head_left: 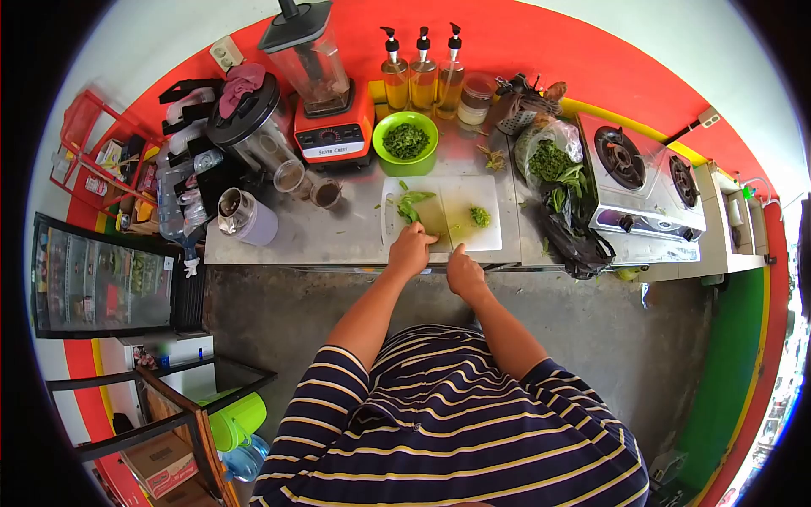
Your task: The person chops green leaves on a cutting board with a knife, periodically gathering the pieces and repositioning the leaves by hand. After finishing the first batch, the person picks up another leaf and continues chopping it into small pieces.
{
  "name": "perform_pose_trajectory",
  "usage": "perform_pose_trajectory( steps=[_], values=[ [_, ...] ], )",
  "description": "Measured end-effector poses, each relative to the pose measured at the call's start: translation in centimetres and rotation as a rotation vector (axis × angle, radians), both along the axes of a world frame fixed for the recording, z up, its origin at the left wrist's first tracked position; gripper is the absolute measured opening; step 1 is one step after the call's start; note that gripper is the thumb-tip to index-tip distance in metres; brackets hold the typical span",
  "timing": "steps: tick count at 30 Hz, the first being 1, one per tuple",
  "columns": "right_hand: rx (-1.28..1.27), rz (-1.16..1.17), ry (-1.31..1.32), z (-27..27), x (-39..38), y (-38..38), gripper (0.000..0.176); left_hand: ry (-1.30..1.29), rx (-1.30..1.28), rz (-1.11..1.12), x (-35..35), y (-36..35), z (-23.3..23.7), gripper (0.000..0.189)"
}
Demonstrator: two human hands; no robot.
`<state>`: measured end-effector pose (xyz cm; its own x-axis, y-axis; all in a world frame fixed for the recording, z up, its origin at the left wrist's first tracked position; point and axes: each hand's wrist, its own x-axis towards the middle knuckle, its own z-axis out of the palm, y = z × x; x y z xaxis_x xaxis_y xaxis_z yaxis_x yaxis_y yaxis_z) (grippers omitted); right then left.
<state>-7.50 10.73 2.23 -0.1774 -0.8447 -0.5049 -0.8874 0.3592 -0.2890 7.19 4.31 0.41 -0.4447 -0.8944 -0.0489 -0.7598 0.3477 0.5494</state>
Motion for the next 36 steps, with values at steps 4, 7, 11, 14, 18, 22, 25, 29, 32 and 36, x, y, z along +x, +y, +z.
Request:
perform_pose_trajectory(
  steps=[4, 7, 11, 14, 18, 22, 25, 29, 32, 36],
  values=[
    [-0.004, 0.001, -0.024, 0.6, -0.5, -1.2, 0.031, 0.005, -0.016, 0.05, -0.6, -0.1, -0.2, 0.026],
    [-0.003, 0.007, -0.013, 1.0, -0.8, -0.9, 0.034, 0.089, -0.07, 0.068, -0.9, -0.7, -1.0, 0.02],
    [0.002, 0.016, 0.019, -0.2, -0.7, 0.0, 0.031, 0.21, -0.066, 0.199, -1.5, -0.5, -1.8, 0.012],
    [-0.047, 0.042, 0.032, -0.2, -1.5, -1.3, 0.03, 0.27, 0.008, 0.233, -1.4, -0.9, -1.9, 0.01],
    [-0.045, 0.032, 0.038, 0.2, -1.2, -0.8, 0.031, 0.302, 0.12, 0.238, -1.0, -1.6, -2.4, 0.014],
    [-0.004, -0.014, 0.047, -0.3, 0.0, 0.4, 0.027, 0.298, 0.199, 0.247, -1.2, -2.0, -2.5, 0.013],
    [-0.035, -0.068, -0.008, 0.0, -0.6, -0.7, 0.027, 0.32, 0.208, 0.199, -0.9, -2.6, -2.9, 0.014],
    [-0.001, 0.025, 0.015, 2.1, -0.9, 0.0, 0.033, 0.336, 0.231, 0.193, -0.9, -2.6, -2.8, 0.015],
    [0.012, 0.036, -0.012, 0.1, 0.0, 1.0, 0.034, 0.353, 0.249, 0.208, -0.9, -3.1, -3.7, 0.014],
    [-0.029, 0.04, -0.046, 0.4, -0.9, -0.4, 0.035, 0.341, 0.289, 0.217, -0.9, -3.4, -3.5, 0.014]
  ],
)
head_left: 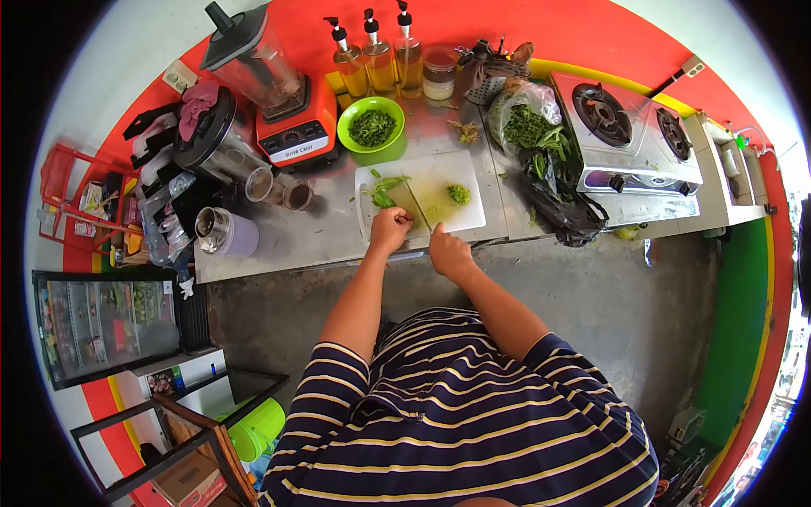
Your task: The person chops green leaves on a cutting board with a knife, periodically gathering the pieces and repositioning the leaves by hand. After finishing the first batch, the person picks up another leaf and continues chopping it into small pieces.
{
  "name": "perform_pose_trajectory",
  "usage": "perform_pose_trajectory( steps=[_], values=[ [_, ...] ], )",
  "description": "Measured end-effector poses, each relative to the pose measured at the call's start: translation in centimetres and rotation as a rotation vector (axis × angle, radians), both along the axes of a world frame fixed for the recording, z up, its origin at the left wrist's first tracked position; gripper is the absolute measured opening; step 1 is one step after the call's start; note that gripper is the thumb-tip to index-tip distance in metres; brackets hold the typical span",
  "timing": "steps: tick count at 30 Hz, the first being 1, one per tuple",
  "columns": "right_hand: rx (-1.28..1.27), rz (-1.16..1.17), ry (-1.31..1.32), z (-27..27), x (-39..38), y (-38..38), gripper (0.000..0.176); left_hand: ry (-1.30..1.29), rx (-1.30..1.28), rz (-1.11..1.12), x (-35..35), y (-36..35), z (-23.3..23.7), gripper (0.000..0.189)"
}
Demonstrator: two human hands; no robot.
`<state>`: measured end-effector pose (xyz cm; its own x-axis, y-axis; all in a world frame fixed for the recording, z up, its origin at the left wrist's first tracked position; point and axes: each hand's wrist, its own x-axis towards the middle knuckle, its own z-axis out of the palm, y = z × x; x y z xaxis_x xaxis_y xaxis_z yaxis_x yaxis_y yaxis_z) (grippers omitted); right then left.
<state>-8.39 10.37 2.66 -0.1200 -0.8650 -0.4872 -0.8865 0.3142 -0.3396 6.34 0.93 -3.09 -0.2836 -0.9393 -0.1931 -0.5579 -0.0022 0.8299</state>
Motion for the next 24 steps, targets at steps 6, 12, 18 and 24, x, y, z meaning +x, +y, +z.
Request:
perform_pose_trajectory(
  steps=[6, 12, 18, 24],
  values=[
    [-0.001, 0.055, 0.008, -0.3, 0.2, 0.2, 0.038, -0.009, 0.016, 0.039, -0.2, 0.3, 0.6, 0.014],
    [-0.013, 0.075, -0.047, -1.4, -0.9, -1.1, 0.033, 0.003, 0.012, 0.06, -0.3, 0.3, 0.3, 0.014],
    [-0.007, 0.023, -0.119, -2.3, -4.8, 0.1, 0.033, -0.179, -0.122, 0.023, -1.3, 1.6, 2.1, 0.009],
    [-0.071, 0.032, -0.098, -2.2, -8.8, -0.6, 0.033, -0.368, -0.324, 0.083, -4.4, 3.4, 3.1, 0.006]
  ],
)
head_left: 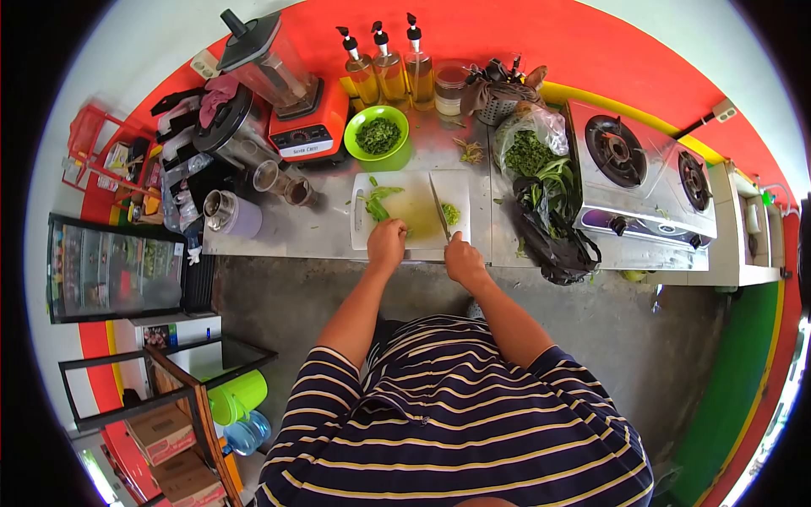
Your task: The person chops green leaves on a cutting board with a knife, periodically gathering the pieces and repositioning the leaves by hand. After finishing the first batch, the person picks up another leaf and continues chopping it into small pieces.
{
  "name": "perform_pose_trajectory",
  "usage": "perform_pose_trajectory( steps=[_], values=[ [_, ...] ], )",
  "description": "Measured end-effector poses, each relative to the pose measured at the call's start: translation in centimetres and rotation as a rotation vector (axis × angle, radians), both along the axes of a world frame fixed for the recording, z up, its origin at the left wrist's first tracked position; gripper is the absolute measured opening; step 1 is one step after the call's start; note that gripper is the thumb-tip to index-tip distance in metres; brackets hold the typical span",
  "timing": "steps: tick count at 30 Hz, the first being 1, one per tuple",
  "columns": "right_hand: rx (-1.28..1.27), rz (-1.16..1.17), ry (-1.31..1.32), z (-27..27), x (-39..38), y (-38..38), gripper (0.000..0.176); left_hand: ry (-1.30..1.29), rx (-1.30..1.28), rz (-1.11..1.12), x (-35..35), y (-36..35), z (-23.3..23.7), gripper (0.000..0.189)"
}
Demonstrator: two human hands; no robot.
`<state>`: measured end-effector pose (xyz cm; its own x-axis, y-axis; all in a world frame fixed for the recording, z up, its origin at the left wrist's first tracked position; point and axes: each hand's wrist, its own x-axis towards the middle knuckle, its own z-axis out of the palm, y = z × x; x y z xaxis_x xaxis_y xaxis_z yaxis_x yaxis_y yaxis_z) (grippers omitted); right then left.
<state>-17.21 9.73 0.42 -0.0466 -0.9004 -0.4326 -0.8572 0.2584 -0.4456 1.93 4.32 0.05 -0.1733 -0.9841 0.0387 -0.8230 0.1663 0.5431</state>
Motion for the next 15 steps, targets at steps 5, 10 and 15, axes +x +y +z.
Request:
perform_pose_trajectory(
  steps=[5, 10, 15],
  values=[
    [-0.032, 0.038, -0.092, 1.4, -0.8, 0.3, 0.033, 0.002, -0.101, -0.015, -3.5, 0.0, -0.3, 0.009],
    [-0.022, 0.09, -0.036, 1.9, 0.5, -0.2, 0.036, 0.033, -0.227, -0.123, -2.7, 0.5, -0.3, 0.014],
    [-0.01, 0.047, 0.018, 0.5, 2.1, -0.1, 0.035, -0.061, -0.251, -0.41, 0.4, 0.5, 0.2, 0.033]
  ],
)
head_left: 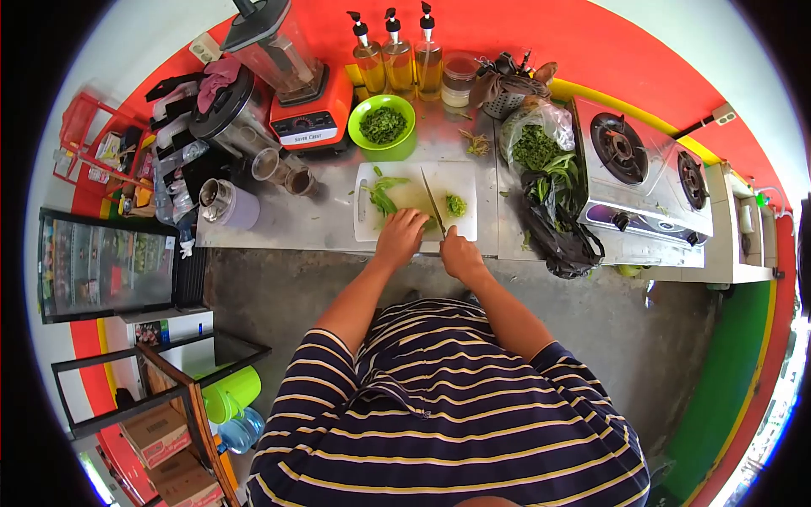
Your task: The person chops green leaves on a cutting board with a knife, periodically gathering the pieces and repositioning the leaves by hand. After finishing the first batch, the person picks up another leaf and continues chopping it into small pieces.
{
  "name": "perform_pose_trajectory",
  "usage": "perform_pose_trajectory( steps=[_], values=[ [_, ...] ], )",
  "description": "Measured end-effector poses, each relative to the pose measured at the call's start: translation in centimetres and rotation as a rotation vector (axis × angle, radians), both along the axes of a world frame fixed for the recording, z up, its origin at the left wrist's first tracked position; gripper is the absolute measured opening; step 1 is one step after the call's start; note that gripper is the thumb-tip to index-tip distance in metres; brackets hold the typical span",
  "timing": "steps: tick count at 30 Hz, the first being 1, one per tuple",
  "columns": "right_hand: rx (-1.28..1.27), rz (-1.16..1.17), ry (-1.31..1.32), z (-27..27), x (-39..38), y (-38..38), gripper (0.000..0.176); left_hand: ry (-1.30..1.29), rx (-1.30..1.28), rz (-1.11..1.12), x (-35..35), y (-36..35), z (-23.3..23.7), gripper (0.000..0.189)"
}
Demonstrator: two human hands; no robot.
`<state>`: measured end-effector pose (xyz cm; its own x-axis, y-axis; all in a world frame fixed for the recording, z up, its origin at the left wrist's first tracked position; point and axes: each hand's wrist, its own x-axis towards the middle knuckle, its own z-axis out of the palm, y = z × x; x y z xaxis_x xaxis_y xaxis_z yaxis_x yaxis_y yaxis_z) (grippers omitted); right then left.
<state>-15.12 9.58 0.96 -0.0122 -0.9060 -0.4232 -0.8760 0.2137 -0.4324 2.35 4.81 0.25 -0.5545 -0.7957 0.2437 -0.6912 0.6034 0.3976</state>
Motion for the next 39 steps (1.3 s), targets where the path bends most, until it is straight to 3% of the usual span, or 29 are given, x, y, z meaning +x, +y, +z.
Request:
perform_pose_trajectory(
  steps=[9, 15, 21, 31, 39],
  values=[
    [0.039, -0.108, 0.161, 1.1, 2.3, -0.3, 0.026, -0.203, -0.181, -0.363, 5.6, -2.3, -1.8, 0.051],
    [0.08, 0.016, 0.28, 4.2, 2.7, -0.6, 0.027, -0.14, -0.159, -0.388, 6.2, -2.6, -1.9, 0.047],
    [-0.097, -0.083, 0.419, 0.6, 5.6, 3.7, 0.024, -0.112, -0.158, -0.381, 6.4, -2.6, -2.7, 0.045],
    [0.01, -0.057, 0.35, 2.9, 4.9, 1.9, 0.025, -0.131, -0.174, -0.369, 6.2, -2.6, -2.3, 0.047],
    [-0.061, -0.147, 0.281, 0.4, 5.4, 2.4, 0.029, -0.092, -0.186, -0.366, 5.9, -2.7, -2.5, 0.046]
  ],
)
